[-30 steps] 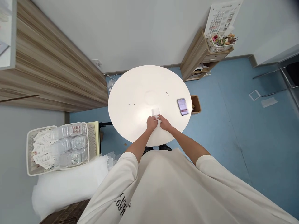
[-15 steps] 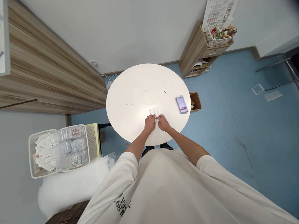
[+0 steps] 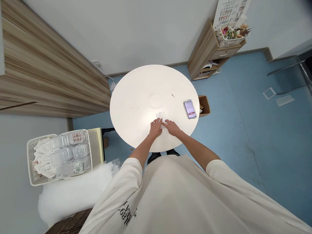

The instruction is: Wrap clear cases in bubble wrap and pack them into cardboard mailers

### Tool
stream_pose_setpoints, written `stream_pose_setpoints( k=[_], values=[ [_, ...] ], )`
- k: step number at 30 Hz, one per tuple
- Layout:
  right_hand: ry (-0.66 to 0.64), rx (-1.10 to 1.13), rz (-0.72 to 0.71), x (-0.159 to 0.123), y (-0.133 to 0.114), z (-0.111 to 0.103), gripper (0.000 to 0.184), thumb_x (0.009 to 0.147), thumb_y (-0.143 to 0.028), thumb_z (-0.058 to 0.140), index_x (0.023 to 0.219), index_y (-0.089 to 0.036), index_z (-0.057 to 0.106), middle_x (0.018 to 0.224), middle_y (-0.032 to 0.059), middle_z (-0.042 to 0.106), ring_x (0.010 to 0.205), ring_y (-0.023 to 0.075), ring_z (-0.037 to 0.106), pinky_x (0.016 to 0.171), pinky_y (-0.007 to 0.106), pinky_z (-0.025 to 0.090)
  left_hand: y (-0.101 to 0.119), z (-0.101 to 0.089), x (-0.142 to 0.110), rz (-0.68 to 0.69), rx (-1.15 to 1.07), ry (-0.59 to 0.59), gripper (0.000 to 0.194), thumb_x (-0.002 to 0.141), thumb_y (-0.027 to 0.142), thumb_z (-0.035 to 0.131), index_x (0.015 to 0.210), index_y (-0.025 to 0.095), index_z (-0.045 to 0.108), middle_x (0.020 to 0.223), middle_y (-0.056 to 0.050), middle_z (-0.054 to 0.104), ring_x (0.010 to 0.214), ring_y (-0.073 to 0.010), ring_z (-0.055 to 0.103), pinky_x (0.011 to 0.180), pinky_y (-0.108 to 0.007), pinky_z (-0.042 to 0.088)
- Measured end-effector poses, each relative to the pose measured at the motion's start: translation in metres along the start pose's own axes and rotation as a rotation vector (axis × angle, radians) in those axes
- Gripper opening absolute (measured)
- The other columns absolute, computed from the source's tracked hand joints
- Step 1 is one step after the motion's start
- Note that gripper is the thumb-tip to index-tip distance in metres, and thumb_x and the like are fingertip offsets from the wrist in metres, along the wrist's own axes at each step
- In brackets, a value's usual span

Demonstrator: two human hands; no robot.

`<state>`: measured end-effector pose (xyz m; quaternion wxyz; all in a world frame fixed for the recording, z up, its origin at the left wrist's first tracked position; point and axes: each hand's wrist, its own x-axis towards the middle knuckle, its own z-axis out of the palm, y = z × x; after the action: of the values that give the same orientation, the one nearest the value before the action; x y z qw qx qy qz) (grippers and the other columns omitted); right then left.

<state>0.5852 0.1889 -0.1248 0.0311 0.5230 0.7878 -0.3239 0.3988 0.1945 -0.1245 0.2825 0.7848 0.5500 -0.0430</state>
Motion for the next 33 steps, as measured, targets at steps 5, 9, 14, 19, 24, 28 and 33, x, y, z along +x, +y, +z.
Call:
stream_pose_setpoints(
  k=[5, 9, 14, 19, 24, 28, 33],
  values=[
    [0.026, 0.003, 0.003, 0.000, 0.003, 0.009, 0.066, 0.087, -0.002, 0.047, 0.149, -0.025, 0.047, 0.151, 0.0134, 0.043, 0.116, 0.0267, 0.054, 0.098, 0.042, 0.047, -0.002, 0.002, 0.003, 0.035, 0.042, 0.010, 0.081, 0.083, 0.013, 0.056, 0.159, 0.019, 0.028, 0.161, -0.015, 0.037, 0.146, -0.0335, 0.035, 0.116, -0.048, 0.028],
    [0.032, -0.056, 0.016, 0.006, -0.003, 0.011, 0.065, 0.087, -0.002, 0.051, 0.148, -0.022, 0.045, 0.144, 0.0147, 0.044, 0.114, 0.0271, 0.052, 0.092, 0.037, 0.048, -0.007, 0.001, 0.008, 0.071, 0.078, 0.017, 0.076, 0.082, 0.015, 0.058, 0.154, 0.017, 0.034, 0.154, -0.016, 0.046, 0.141, -0.0338, 0.042, 0.114, -0.048, 0.029],
    [0.008, -0.140, 0.033, 0.015, -0.011, 0.003, 0.053, 0.087, -0.002, 0.049, 0.138, -0.019, 0.051, 0.130, 0.0155, 0.051, 0.104, 0.0274, 0.053, 0.089, 0.038, 0.047, -0.010, -0.006, 0.011, 0.085, 0.090, 0.004, 0.067, 0.080, 0.018, 0.061, 0.144, 0.018, 0.043, 0.145, -0.015, 0.055, 0.132, -0.0322, 0.049, 0.111, -0.047, 0.030],
    [-0.059, -0.154, -0.016, 0.008, -0.015, -0.009, 0.043, 0.085, -0.006, 0.053, 0.126, -0.018, 0.058, 0.125, 0.0140, 0.054, 0.101, 0.0268, 0.056, 0.086, 0.037, 0.048, -0.008, -0.012, -0.001, 0.087, 0.043, -0.080, 0.053, 0.082, 0.030, 0.062, 0.133, 0.019, 0.051, 0.137, -0.014, 0.057, 0.127, -0.0330, 0.051, 0.108, -0.047, 0.032],
    [-0.220, -0.106, -0.046, 0.004, -0.021, -0.023, 0.044, 0.084, -0.019, 0.065, 0.127, -0.018, 0.060, 0.122, 0.0130, 0.056, 0.092, 0.0250, 0.063, 0.079, 0.036, 0.051, -0.006, -0.009, -0.024, 0.061, -0.050, -0.102, 0.050, 0.087, 0.038, 0.058, 0.134, 0.020, 0.053, 0.140, -0.015, 0.053, 0.129, -0.0327, 0.050, 0.108, -0.046, 0.035],
    [-0.315, -0.026, -0.007, 0.018, -0.020, -0.039, 0.039, 0.085, -0.027, 0.069, 0.124, -0.021, 0.065, 0.119, 0.0118, 0.061, 0.092, 0.0249, 0.066, 0.078, 0.034, 0.051, -0.009, -0.007, -0.033, -0.042, -0.259, -0.057, 0.037, 0.095, 0.036, 0.050, 0.130, 0.024, 0.055, 0.132, -0.009, 0.060, 0.122, -0.0275, 0.057, 0.108, -0.045, 0.037],
    [-0.237, 0.088, 0.058, 0.035, -0.010, -0.047, 0.028, 0.097, -0.032, 0.058, 0.121, -0.021, 0.067, 0.116, 0.0123, 0.067, 0.104, 0.0269, 0.064, 0.085, 0.035, 0.050, -0.013, -0.007, -0.017, -0.247, -0.604, 0.014, 0.033, 0.102, 0.050, 0.041, 0.111, 0.024, 0.059, 0.108, -0.006, 0.069, 0.097, -0.0228, 0.065, 0.089, -0.037, 0.049]
  ],
)
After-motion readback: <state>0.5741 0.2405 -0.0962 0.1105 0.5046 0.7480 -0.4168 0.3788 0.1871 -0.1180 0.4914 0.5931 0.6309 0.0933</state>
